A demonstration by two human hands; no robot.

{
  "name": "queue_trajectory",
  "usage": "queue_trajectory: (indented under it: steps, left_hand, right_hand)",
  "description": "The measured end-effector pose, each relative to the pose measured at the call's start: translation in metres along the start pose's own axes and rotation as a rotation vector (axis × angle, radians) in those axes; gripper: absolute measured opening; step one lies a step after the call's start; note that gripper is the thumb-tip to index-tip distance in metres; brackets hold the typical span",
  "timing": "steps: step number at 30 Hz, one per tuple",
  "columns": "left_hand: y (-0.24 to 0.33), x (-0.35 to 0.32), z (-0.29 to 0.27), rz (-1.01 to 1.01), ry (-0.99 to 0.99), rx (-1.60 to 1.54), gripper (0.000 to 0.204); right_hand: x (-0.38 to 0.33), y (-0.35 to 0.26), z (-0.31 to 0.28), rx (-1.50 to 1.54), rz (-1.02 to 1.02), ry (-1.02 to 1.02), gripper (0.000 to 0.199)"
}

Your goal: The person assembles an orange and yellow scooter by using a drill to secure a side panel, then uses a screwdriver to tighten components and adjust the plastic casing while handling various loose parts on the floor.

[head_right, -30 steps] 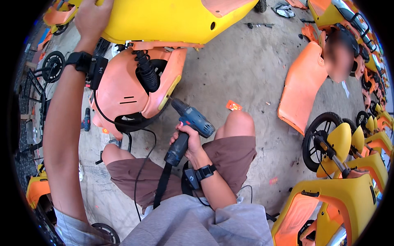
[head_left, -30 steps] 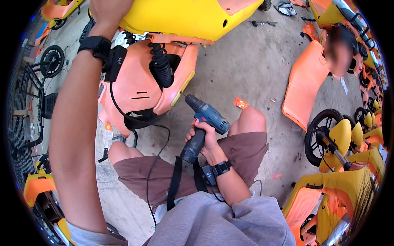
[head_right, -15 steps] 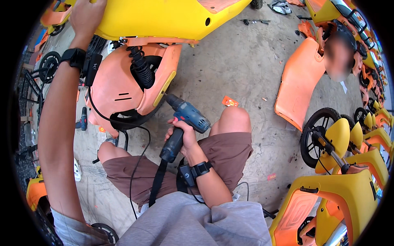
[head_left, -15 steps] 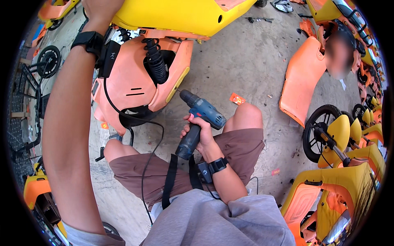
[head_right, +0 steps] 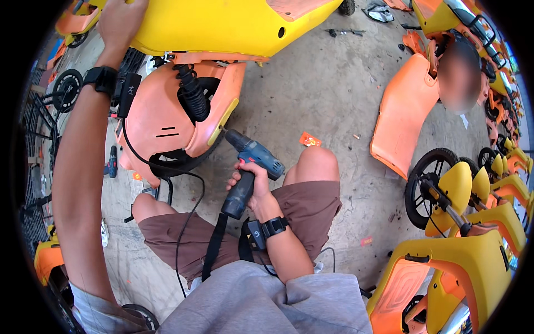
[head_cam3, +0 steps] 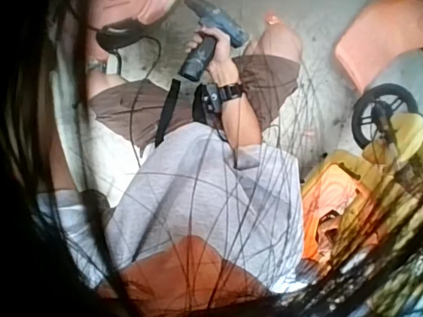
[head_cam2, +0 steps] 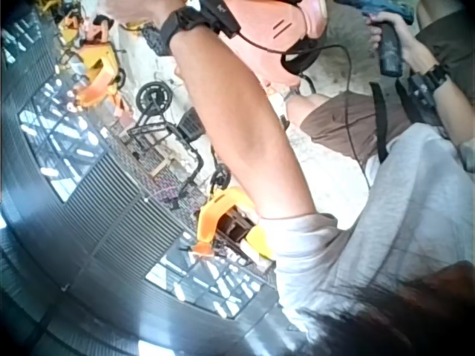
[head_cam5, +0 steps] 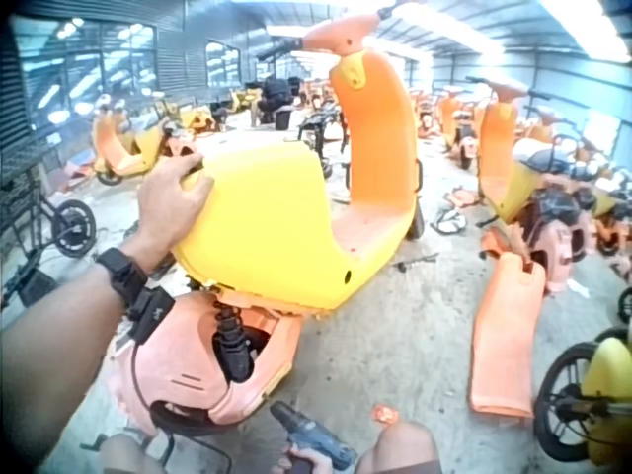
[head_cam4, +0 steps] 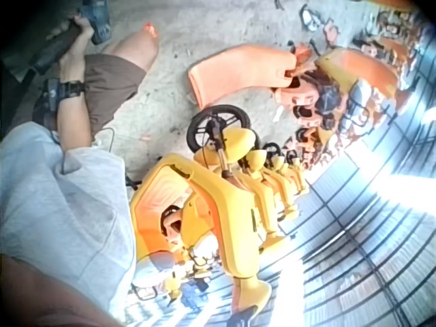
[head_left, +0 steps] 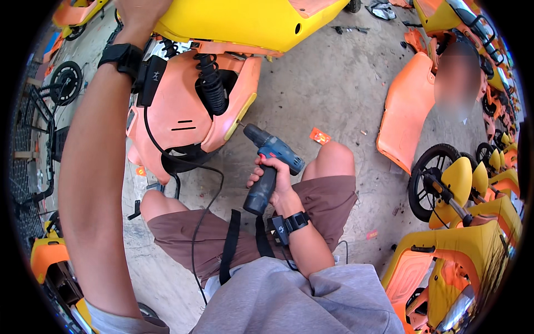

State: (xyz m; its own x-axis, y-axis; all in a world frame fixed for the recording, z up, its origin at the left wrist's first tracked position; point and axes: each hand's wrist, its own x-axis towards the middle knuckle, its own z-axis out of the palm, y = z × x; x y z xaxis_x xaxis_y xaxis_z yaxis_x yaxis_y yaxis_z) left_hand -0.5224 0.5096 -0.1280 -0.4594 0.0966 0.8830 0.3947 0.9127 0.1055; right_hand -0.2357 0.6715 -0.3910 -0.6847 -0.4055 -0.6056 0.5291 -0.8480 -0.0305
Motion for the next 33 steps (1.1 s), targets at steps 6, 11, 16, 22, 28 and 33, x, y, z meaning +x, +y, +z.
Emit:
queue_trajectory:
  steps: [6,11,16,22,28,33]
  left_hand:
    - [0.006,-0.001,0.000,-0.022,-0.017,0.044,0.038]
    - [0.001,-0.001,-0.001,-0.031,0.001,0.043,0.038]
    - [0.001,0.000,0.003,-0.023,0.025,0.058,0.038]
    - [0.003,0.001,0.000,-0.004,0.031,0.054,0.036]
    - [0.005,0.001,0.000,0.005,0.029,0.046,0.036]
    - [0.005,0.001,0.000,-0.021,0.016,0.077,0.036]
  right_hand:
    - [-0.002,-0.003,0.001,0.033,-0.005,0.006,0.019]
    - [-0.005,0.003,0.009,-0.074,-0.030,0.068,0.015]
    - [-0.005,0.001,0.003,-0.048,-0.027,0.035,0.015]
    - [-0.003,-0.001,0.002,-0.024,-0.028,0.023,0.014]
    - [-0.002,-0.002,-0.001,-0.042,-0.028,-0.011,0.013]
    - [-0.002,-0.004,0.000,-0.029,-0.013,0.006,0.013]
